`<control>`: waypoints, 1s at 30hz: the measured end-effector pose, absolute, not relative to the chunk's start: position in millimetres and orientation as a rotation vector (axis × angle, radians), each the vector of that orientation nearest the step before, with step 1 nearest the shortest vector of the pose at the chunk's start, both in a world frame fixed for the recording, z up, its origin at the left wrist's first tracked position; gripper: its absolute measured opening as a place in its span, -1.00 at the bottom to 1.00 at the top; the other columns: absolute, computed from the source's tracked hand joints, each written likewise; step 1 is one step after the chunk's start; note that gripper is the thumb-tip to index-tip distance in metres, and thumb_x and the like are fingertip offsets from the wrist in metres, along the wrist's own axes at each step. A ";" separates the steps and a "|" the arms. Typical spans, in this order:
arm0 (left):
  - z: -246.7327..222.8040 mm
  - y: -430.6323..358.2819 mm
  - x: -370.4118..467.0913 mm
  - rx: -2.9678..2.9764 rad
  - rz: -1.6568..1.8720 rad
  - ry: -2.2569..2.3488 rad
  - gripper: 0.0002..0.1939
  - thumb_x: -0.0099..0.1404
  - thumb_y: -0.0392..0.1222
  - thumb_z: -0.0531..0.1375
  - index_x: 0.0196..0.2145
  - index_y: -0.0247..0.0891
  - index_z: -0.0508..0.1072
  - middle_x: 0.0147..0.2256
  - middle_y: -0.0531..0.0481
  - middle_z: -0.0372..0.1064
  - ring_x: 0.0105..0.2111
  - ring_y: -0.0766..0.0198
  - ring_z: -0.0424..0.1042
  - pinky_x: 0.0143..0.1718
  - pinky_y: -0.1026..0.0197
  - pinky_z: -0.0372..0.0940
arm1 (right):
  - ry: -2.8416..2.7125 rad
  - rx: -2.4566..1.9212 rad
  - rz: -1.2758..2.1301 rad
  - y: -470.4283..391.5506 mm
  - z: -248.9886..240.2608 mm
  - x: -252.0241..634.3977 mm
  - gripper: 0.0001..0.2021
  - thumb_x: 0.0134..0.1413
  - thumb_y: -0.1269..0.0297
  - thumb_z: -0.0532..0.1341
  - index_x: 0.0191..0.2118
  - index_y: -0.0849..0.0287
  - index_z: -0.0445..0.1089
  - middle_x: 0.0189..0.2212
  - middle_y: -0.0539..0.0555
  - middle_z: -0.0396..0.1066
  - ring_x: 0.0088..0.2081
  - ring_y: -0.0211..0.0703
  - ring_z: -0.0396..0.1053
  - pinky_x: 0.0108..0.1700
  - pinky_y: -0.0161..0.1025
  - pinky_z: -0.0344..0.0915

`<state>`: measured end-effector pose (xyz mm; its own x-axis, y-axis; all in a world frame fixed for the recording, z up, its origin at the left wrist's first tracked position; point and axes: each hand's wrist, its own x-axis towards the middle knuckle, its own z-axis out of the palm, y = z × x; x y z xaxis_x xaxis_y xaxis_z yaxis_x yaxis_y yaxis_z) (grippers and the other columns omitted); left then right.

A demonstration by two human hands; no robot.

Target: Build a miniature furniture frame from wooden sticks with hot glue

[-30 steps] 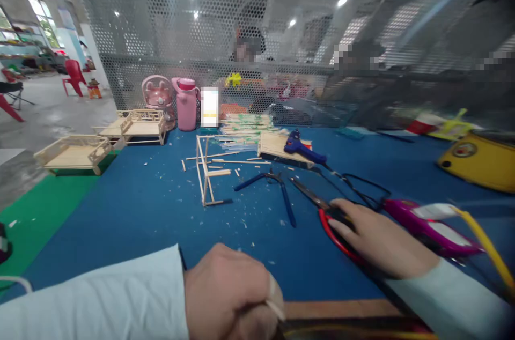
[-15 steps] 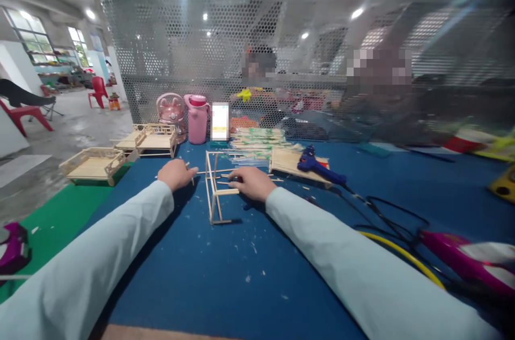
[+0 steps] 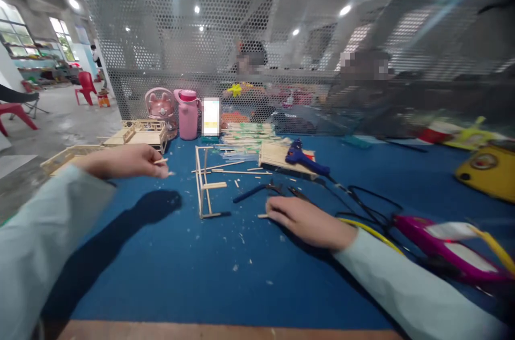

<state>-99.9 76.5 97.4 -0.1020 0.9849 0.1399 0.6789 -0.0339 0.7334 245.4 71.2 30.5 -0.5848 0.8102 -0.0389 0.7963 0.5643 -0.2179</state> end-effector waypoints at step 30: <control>4.7 16.2 64.7 2.561 0.429 1.335 -0.72 0.34 -0.13 -0.05 -0.08 -0.28 0.29 -0.21 -0.19 0.47 -0.23 0.03 0.49 -0.24 0.05 0.36 | -2.623 -1.407 0.439 91.0 36.2 253.6 -0.80 0.06 0.28 0.11 -0.47 0.20 0.42 -0.50 0.03 0.45 -0.42 -0.20 0.35 -0.36 -0.31 0.22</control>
